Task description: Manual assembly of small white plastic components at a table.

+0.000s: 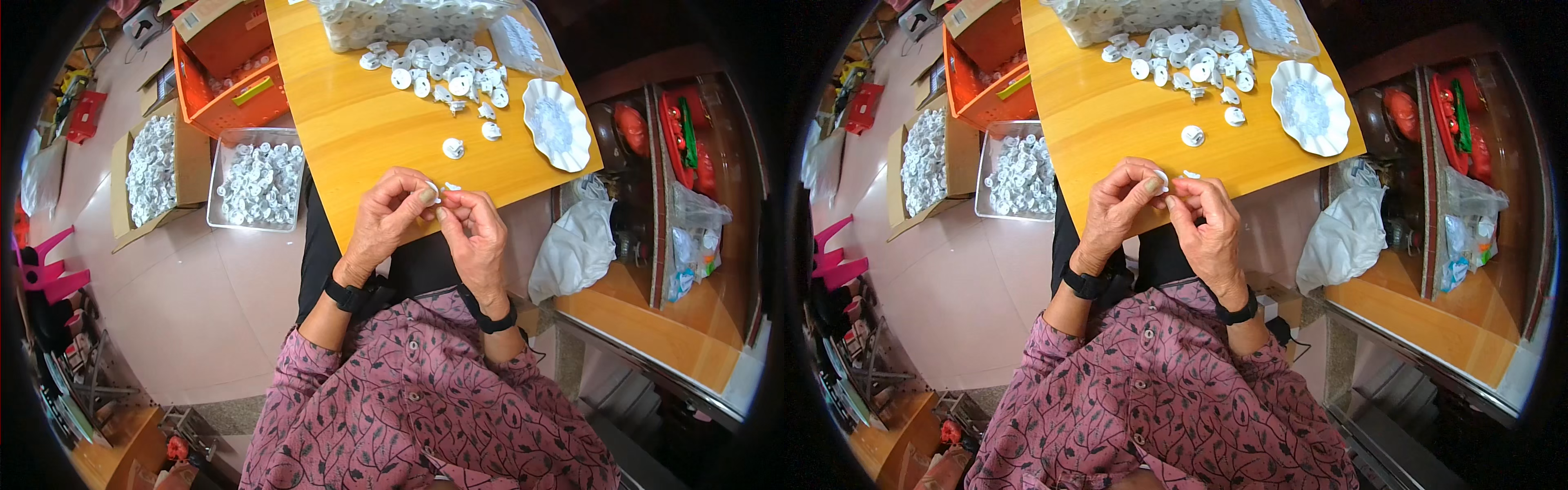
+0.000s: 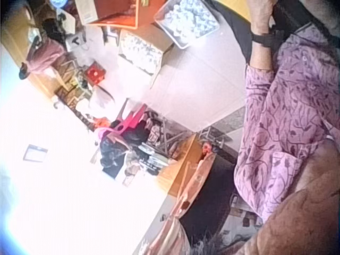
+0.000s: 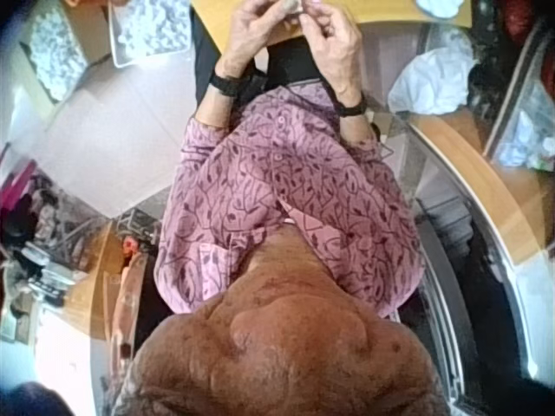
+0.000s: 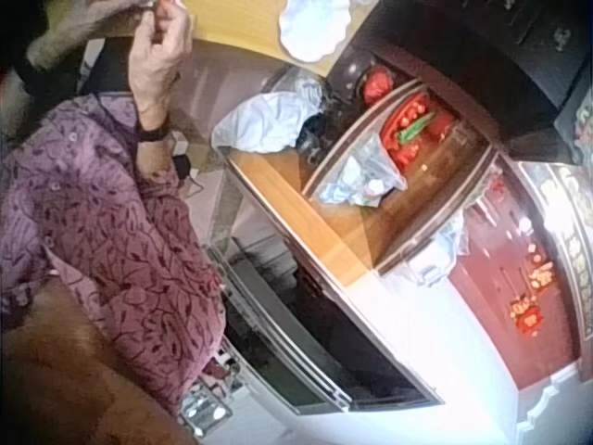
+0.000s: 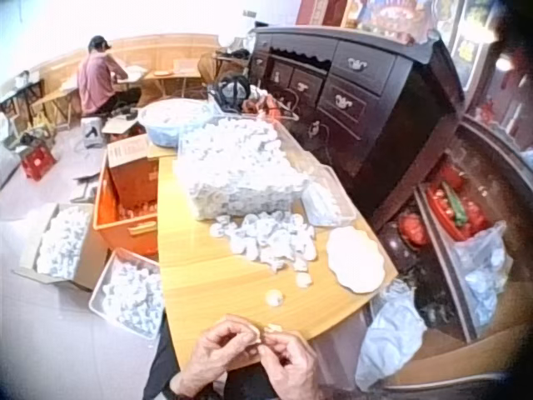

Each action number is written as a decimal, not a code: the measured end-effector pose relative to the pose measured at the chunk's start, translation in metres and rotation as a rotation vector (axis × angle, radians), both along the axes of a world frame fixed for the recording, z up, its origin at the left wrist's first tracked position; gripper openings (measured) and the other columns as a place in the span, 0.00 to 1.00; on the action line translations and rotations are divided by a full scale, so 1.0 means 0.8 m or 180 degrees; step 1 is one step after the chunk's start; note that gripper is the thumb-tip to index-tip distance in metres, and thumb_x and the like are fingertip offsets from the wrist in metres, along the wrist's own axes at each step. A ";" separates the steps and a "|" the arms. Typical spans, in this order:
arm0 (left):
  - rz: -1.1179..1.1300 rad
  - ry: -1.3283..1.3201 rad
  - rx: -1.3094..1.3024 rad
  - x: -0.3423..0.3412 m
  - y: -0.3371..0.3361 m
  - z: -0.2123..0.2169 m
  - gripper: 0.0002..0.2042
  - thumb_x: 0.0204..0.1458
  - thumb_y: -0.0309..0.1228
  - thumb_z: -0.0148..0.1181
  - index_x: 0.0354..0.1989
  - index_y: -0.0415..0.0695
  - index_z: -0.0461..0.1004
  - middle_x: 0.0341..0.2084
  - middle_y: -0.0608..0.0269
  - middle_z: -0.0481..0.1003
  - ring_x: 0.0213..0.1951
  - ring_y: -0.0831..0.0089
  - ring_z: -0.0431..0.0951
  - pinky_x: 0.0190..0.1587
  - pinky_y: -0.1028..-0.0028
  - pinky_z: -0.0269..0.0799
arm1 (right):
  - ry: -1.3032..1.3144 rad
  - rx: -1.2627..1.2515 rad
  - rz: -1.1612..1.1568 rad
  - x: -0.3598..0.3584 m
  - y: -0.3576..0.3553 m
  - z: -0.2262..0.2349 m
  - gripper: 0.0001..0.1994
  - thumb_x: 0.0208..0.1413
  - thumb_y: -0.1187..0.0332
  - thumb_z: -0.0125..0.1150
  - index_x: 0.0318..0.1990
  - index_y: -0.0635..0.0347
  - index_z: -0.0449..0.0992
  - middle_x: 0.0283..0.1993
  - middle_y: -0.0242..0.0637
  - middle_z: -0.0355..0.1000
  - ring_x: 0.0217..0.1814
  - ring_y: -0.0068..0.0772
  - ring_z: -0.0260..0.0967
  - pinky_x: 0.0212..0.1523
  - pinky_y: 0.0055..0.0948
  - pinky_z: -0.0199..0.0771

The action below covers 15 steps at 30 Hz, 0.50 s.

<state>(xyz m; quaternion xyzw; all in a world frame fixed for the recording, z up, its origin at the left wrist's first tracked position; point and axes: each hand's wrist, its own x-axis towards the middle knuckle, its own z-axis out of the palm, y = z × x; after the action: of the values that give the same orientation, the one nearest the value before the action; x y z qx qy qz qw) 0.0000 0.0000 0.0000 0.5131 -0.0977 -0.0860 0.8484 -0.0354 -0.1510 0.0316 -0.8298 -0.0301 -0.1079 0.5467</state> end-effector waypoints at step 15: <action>0.0178 0.0182 -0.0120 -0.001 0.001 -0.005 0.04 0.59 0.24 0.58 0.37 0.36 0.75 0.40 0.62 0.72 0.35 0.78 0.75 0.40 0.79 0.73 | 0.0135 0.0913 0.0082 0.009 0.019 0.004 0.02 0.58 0.79 0.59 0.37 0.69 0.73 0.37 0.33 0.68 0.35 0.21 0.74 0.36 0.18 0.74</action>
<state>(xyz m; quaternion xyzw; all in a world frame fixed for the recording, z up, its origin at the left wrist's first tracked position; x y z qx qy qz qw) -0.0009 0.0006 -0.0036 0.4968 -0.0606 -0.0749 0.8625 -0.0283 -0.1356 0.0349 -0.7448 -0.0136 -0.0865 0.6615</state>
